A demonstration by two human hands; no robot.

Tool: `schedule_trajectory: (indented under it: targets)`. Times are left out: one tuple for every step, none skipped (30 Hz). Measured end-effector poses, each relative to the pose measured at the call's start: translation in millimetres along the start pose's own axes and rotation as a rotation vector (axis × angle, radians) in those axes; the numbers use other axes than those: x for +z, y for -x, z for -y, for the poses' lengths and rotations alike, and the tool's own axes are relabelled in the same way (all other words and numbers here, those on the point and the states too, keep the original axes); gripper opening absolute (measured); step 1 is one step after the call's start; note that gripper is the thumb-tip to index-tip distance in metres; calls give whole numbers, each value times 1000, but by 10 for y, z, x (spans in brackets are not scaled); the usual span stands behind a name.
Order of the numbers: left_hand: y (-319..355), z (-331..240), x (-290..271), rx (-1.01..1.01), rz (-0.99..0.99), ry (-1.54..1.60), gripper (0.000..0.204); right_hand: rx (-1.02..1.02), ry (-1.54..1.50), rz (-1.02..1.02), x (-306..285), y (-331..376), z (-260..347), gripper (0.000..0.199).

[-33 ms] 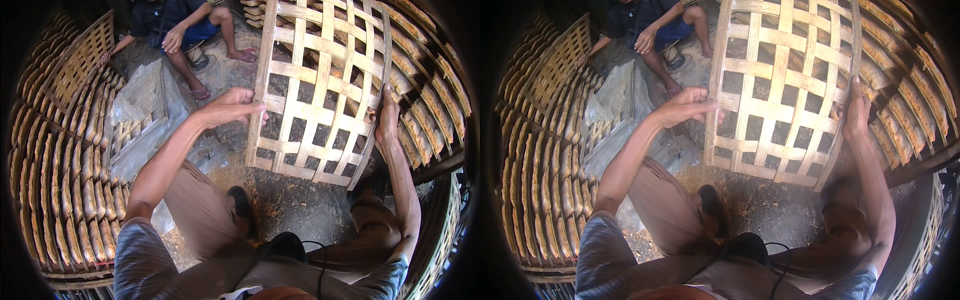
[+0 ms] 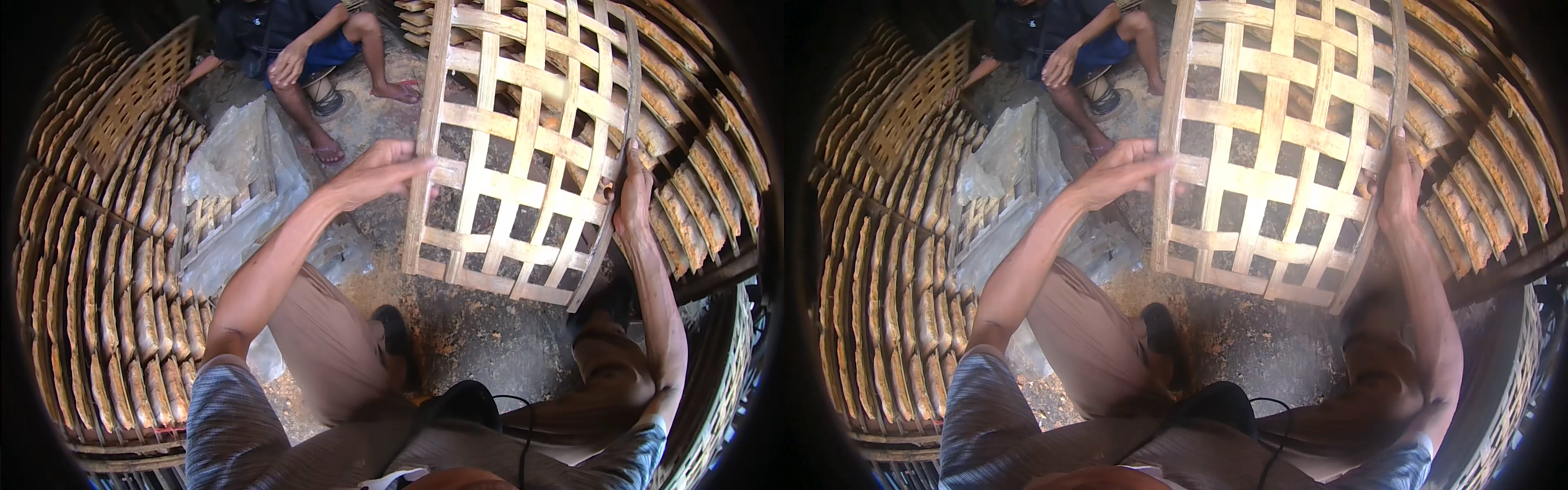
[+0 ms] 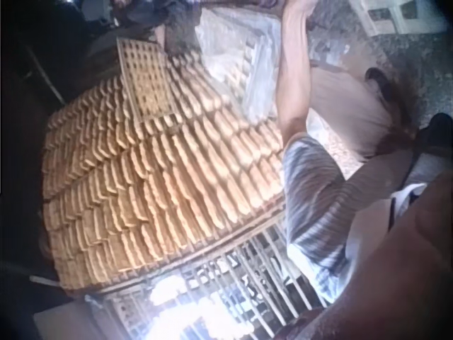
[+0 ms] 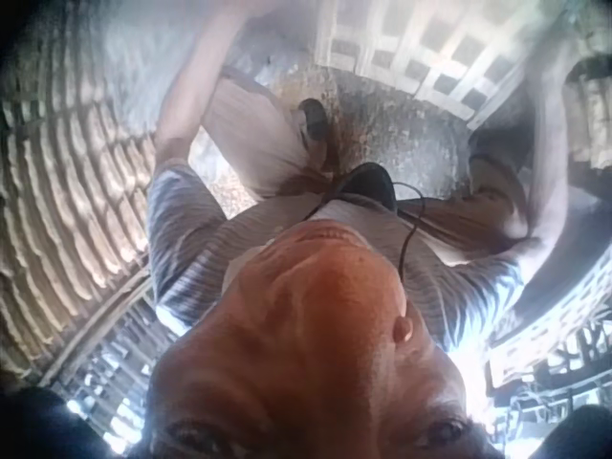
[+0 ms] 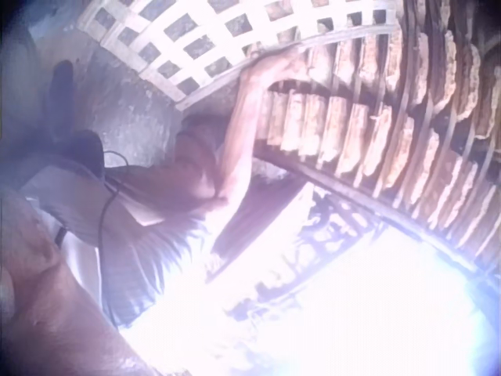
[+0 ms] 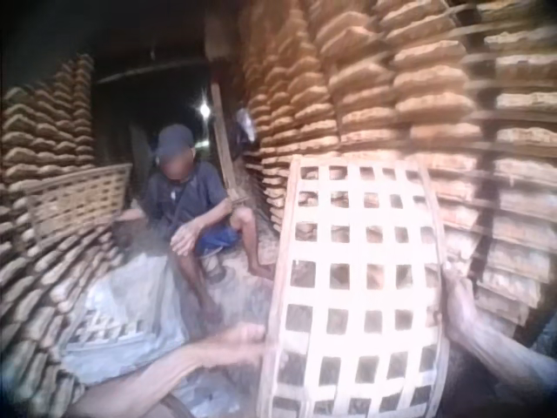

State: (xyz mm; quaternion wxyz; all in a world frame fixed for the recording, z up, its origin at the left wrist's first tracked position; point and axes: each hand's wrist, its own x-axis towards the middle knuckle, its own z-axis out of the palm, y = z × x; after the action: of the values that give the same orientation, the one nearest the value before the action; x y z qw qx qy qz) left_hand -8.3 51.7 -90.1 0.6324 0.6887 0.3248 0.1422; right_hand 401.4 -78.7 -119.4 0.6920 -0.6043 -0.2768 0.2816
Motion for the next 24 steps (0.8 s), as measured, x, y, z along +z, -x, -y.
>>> schedule_trajectory:
  targets:
    - [-98, 120, -33, 124, -84, 22, 47, -16, 16, 12, 25, 41, -2, 50]
    - [-135, 79, -33, 195, -120, 96, 47, -16, 19, 17, 52, 88, 11, 50]
    - [-146, 12, -21, 267, -160, 171, 47, -16, 23, 28, 83, 139, 57, 51]
    - [-154, -55, -26, 340, -201, 245, 48, -15, 28, 39, 124, 188, 100, 51]
    - [-176, -129, -34, 359, -218, 264, 47, -17, 33, 30, 157, 253, 141, 50]
    - [-149, -169, -21, 355, -234, 253, 47, -24, 46, 47, 159, 262, 124, 49]
    - [-115, -213, -9, 351, -249, 242, 47, -30, 59, 63, 151, 253, 93, 49]
    - [-99, -244, -7, 347, -262, 229, 47, -37, 71, 76, 164, 250, 79, 48]
    - [-94, -252, -23, 330, -292, 201, 47, -39, 77, 98, 202, 264, 90, 47]
    - [-93, -258, -41, 313, -321, 172, 46, -41, 88, 96, 232, 255, 88, 48]
    - [-98, -248, -44, 294, -346, 146, 46, -41, 102, 90, 240, 255, 81, 48]
    - [-99, -233, -40, 291, -358, 140, 47, -41, 115, 83, 245, 259, 74, 48]
    - [-97, -217, -31, 288, -371, 133, 47, -51, 116, 93, 246, 270, 69, 48]
    - [-93, -213, -27, 287, -385, 124, 48, -62, 115, 104, 255, 275, 72, 48]
    - [-90, -204, -19, 292, -393, 124, 46, -73, 114, 115, 264, 285, 78, 48]
    - [-89, -187, -10, 297, -400, 123, 45, -68, 113, 106, 283, 311, 98, 48]
    - [-91, -178, -14, 304, -411, 122, 44, -66, 110, 99, 319, 340, 131, 48]
    - [-104, -155, -31, 297, -418, 115, 42, -63, 108, 91, 338, 354, 148, 48]
    - [-124, -120, -55, 289, -425, 108, 41, -72, 96, 101, 340, 347, 134, 48]
    - [-137, -112, -59, 282, -429, 103, 39, -82, 85, 108, 330, 336, 110, 48]
    - [-151, -104, -59, 283, -430, 88, 38, -92, 75, 115, 320, 330, 98, 48]
    - [-165, -95, -58, 284, -432, 74, 37, -90, 75, 118, 312, 330, 103, 48]
    - [-161, -89, -62, 283, -437, 59, 35, -86, 74, 123, 314, 334, 108, 49]
    - [-159, -54, -111, 220, -383, -4, 36, -83, 73, 129, 316, 338, 112, 49]
